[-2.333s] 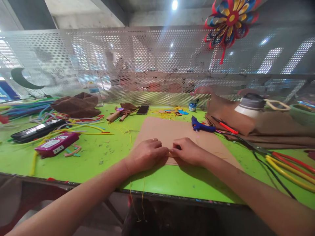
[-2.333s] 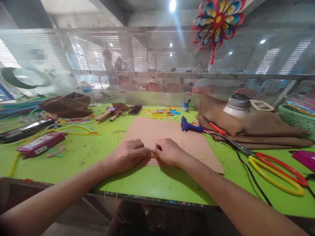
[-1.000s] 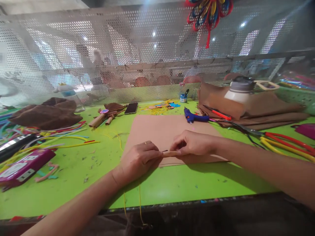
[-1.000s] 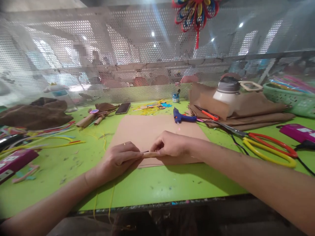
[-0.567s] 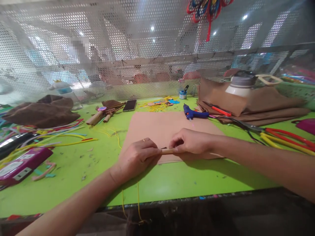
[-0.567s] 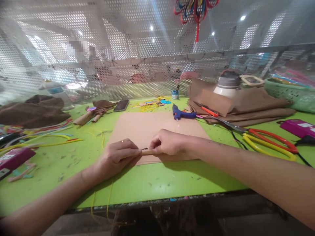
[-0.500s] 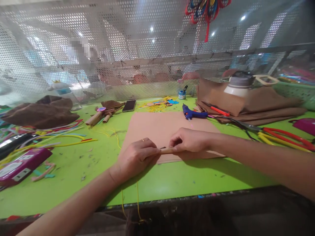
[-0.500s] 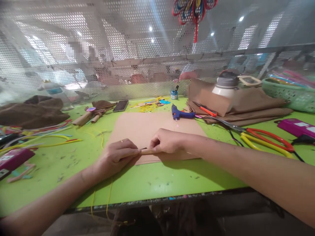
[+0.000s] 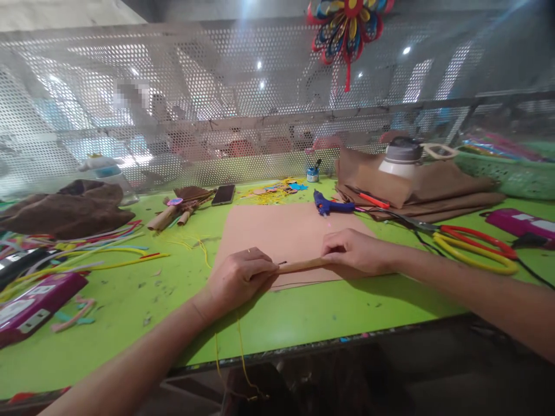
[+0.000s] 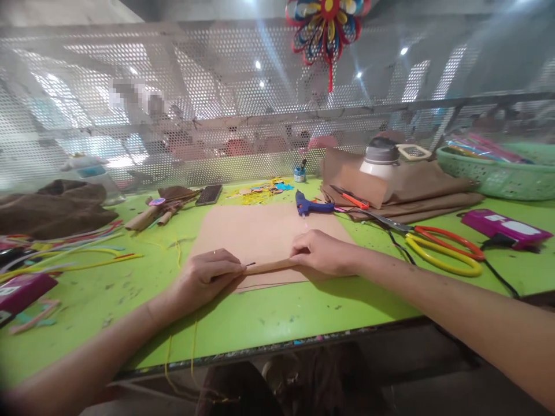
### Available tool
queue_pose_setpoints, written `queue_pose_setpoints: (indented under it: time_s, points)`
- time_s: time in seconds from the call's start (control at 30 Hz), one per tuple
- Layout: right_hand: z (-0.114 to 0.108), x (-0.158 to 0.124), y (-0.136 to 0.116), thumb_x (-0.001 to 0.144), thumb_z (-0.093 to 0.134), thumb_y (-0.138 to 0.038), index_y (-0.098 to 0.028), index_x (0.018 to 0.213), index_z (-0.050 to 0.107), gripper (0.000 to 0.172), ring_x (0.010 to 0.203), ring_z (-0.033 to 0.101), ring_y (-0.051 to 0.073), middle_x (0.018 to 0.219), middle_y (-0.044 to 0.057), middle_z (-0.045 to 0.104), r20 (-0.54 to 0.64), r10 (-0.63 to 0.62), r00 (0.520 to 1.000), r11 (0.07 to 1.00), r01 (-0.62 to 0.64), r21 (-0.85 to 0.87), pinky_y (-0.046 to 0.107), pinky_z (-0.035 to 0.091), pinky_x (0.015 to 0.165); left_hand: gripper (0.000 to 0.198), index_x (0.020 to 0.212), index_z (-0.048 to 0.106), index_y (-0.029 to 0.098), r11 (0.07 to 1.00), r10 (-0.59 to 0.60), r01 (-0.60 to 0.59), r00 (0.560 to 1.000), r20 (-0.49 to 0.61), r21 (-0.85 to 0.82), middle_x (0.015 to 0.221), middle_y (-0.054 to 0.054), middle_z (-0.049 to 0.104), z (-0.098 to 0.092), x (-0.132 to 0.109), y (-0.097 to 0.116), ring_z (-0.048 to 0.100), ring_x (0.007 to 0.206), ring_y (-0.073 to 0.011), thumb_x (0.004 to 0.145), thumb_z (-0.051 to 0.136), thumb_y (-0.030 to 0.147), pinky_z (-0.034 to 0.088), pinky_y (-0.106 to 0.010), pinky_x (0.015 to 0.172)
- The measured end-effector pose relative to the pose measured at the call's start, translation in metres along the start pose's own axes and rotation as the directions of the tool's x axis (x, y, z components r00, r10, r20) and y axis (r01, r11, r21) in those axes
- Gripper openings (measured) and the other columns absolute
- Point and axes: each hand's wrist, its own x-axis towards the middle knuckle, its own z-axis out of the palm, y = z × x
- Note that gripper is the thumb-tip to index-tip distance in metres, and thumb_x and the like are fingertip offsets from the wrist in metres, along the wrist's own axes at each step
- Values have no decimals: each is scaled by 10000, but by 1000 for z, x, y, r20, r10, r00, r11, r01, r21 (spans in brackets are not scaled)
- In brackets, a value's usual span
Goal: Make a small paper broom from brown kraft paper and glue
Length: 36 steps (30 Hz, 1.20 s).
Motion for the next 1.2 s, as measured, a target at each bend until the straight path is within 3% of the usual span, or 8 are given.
queue_pose_setpoints:
  time_s: [0.13,0.3,0.43,0.57,0.67,0.8,0.97,1.2]
  points:
    - [1,6,3,828,517,-259,-141,704,647,216,652,500,146,682,15,595,45,80,996,997,-80,5,247,360,604,156,816,706,161,999,-50,51,998,25,-19,734,-65,681,-2,2,-2,626,680,-134,856,567,219,513,-236,623]
    - [6,11,0,820,531,-228,-144,819,664,157,659,530,152,712,29,630,-17,112,994,994,-112,1,248,373,607,163,819,710,163,995,-61,64,997,41,-75,740,-67,684,-4,5,-5,634,679,-135,857,562,220,514,-234,620]
    - [13,3,-3,897,478,-248,-139,1044,643,246,732,541,182,802,77,634,-134,-63,989,989,44,-141,298,406,690,152,832,705,158,994,-79,83,995,58,-76,745,-66,679,-5,4,-4,628,695,-140,856,560,199,505,-242,633]
    - [24,-6,-19,918,452,-184,-141,1027,640,222,932,504,237,951,121,616,-201,-288,936,906,198,-375,390,374,852,136,853,692,159,998,-42,46,996,74,-41,768,-66,672,-5,2,0,614,730,-146,852,558,176,489,-244,648]
    - [35,-5,-29,906,509,-233,-137,916,642,164,889,506,226,896,98,615,-205,-287,936,903,193,-384,363,395,801,124,882,689,163,1000,-16,17,997,80,-11,789,-69,667,-4,1,1,606,743,-149,844,573,184,485,-249,658]
    - [44,6,-27,934,449,-208,-131,814,639,237,781,505,194,789,84,591,-267,-257,929,929,161,-334,311,408,693,111,837,698,163,999,-10,8,999,45,45,761,-68,662,-1,1,-2,605,709,-143,834,593,197,483,-237,628]
    - [38,14,-24,912,488,-218,-124,1020,617,193,924,491,231,964,124,609,-215,-349,912,890,251,-382,356,408,803,135,785,705,160,999,-48,47,998,28,21,713,-59,669,-1,5,-3,607,653,-134,838,587,201,486,-234,598]
    - [24,16,-26,902,493,-277,-132,789,630,229,704,528,185,767,85,637,-82,-119,989,934,83,-348,284,369,636,161,809,721,174,991,-122,124,991,47,-40,747,-63,685,-2,5,-4,616,669,-136,849,577,234,495,-240,617]
